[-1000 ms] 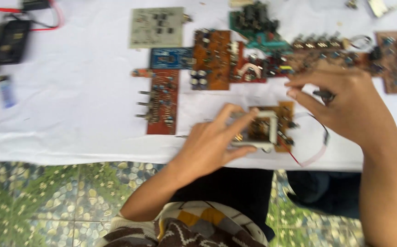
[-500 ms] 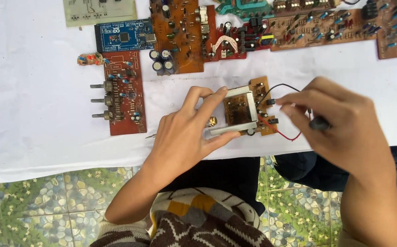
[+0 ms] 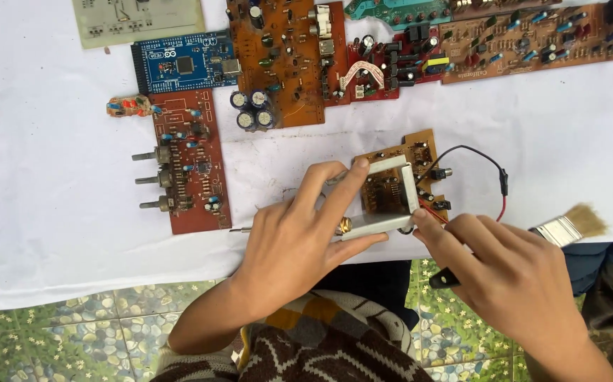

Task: Inspecting and cleaning various electronic circuit boards using a brush and manual manipulation on a repair bench.

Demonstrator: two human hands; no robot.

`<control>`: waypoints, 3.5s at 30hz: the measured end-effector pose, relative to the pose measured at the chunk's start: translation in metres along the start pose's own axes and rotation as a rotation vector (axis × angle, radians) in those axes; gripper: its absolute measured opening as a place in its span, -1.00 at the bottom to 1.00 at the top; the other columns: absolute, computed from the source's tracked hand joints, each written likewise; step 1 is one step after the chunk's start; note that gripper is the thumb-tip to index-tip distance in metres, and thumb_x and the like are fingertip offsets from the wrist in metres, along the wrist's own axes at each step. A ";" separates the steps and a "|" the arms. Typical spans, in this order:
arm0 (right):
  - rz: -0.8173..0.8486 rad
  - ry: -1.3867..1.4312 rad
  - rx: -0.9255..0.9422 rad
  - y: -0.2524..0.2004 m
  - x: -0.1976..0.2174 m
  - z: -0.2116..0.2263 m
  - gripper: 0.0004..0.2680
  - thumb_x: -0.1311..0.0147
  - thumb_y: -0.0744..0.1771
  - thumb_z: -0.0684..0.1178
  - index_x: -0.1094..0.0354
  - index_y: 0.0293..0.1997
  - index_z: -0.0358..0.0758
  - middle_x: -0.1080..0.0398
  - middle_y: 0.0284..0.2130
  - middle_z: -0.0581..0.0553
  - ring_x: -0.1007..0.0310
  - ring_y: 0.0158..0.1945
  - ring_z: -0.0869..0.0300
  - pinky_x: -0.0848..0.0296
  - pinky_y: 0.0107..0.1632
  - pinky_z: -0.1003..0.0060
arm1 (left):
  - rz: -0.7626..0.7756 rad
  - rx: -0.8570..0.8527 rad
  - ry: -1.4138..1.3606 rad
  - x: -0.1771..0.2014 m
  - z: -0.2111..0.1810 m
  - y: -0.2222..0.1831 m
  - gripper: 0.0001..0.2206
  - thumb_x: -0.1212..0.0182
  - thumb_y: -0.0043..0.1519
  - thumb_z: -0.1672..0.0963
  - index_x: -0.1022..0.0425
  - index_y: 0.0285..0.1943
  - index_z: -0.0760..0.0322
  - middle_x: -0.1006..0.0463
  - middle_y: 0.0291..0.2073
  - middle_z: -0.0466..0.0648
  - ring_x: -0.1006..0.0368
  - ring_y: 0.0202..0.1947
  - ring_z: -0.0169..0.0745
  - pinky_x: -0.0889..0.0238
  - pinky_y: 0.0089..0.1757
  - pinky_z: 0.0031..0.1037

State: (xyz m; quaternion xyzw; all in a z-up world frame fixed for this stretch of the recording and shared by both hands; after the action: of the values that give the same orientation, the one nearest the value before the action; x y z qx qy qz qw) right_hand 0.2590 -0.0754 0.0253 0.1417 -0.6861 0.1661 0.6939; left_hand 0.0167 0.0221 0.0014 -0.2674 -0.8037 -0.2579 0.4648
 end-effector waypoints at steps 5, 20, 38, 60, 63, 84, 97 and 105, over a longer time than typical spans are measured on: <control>0.087 -0.112 0.011 -0.017 -0.010 0.000 -0.56 0.00 0.41 -0.16 -0.08 0.52 0.02 -0.34 -0.27 0.03 -0.27 -0.45 0.18 -0.15 -0.43 0.16 | 0.036 -0.004 -0.059 0.012 0.001 -0.001 -0.27 -0.33 0.26 -0.23 -0.25 0.43 0.22 -0.40 0.12 -0.04 -0.31 -0.67 -0.37 -0.18 -0.65 -0.49; 0.133 -0.036 -0.056 -0.023 -0.010 -0.008 -0.61 0.06 0.42 -0.10 -0.16 0.46 0.18 -0.36 -0.27 0.11 -0.38 -0.32 0.10 -0.21 -0.37 0.03 | -0.017 -0.023 -0.163 0.032 0.006 -0.008 -0.34 -0.38 0.23 -0.19 -0.36 0.30 0.25 -0.48 0.13 0.03 -0.27 -0.66 -0.37 -0.20 -0.60 -0.49; 0.083 0.077 -0.017 -0.004 -0.002 -0.010 -0.65 -0.12 0.40 0.05 -0.24 0.37 0.04 -0.30 -0.44 0.03 -0.19 -0.49 0.16 -0.10 -0.44 0.09 | 0.150 -0.201 -0.059 0.020 0.005 0.003 -0.79 -0.10 0.37 0.33 -0.43 0.09 0.25 -0.08 0.49 0.31 -0.28 -0.63 -0.39 -0.23 -0.58 -0.46; 0.069 0.348 -0.177 0.011 0.016 -0.013 -0.70 -0.06 0.39 -0.07 -0.44 0.28 0.16 -0.57 -0.44 0.05 -0.30 -0.72 0.14 -0.10 -0.65 0.16 | 0.205 -0.383 0.136 0.016 0.018 0.006 -0.13 -0.05 0.01 0.52 -0.42 0.41 -0.17 0.12 0.57 0.09 -0.05 -0.79 -0.22 0.09 -0.69 -0.42; 0.052 0.318 -0.172 0.011 0.019 -0.010 -0.68 -0.08 0.39 -0.12 -0.45 0.30 0.16 -0.58 -0.44 0.02 -0.27 -0.75 0.12 -0.09 -0.66 0.15 | 0.238 -0.393 0.170 0.019 0.018 0.007 -0.03 -0.06 -0.04 0.54 -0.43 0.50 -0.20 0.20 0.57 0.10 -0.09 -0.83 -0.25 0.06 -0.72 -0.43; 0.426 0.182 -0.191 0.032 0.032 -0.029 -0.59 -0.10 0.33 0.00 -0.33 0.32 0.54 -0.66 -0.31 0.11 -0.52 -0.67 0.05 -0.28 -0.64 0.08 | 0.259 -0.294 0.088 0.016 0.005 0.010 -0.34 -0.05 0.09 0.45 -0.51 0.28 -0.02 0.11 0.56 0.13 -0.16 -0.82 -0.11 -0.02 -0.70 -0.31; 0.397 0.239 -0.173 0.029 0.031 -0.030 -0.59 -0.10 0.33 0.00 -0.33 0.34 0.50 -0.66 -0.27 0.21 -0.47 -0.72 0.08 -0.27 -0.66 0.06 | 0.223 -0.292 0.100 0.015 0.006 0.008 -0.53 -0.01 0.09 0.42 -0.42 0.05 0.08 -0.02 0.52 0.16 -0.10 -0.84 0.03 0.07 -0.70 -0.24; 0.508 0.141 -0.177 0.015 0.017 -0.032 -0.33 -0.13 0.28 -0.05 0.08 0.54 0.63 -0.64 -0.36 0.22 -0.63 -0.55 0.22 -0.39 -0.64 0.17 | 0.187 -0.314 0.033 0.010 0.009 0.006 -0.53 -0.19 0.14 0.45 -0.49 0.13 0.18 0.04 0.54 0.22 -0.22 -0.79 -0.32 -0.15 -0.73 -0.58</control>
State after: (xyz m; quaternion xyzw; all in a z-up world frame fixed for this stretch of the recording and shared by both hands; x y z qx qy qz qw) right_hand 0.2813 -0.0478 0.0413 -0.1076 -0.6616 0.2836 0.6858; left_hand 0.0113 0.0340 0.0075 -0.4060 -0.7176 -0.3402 0.4523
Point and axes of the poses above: each hand's wrist, its own y-axis towards the middle knuckle, its own x-axis out of the back of the hand, z = x × y, the point moved 1 cm from there along y, towards the middle knuckle
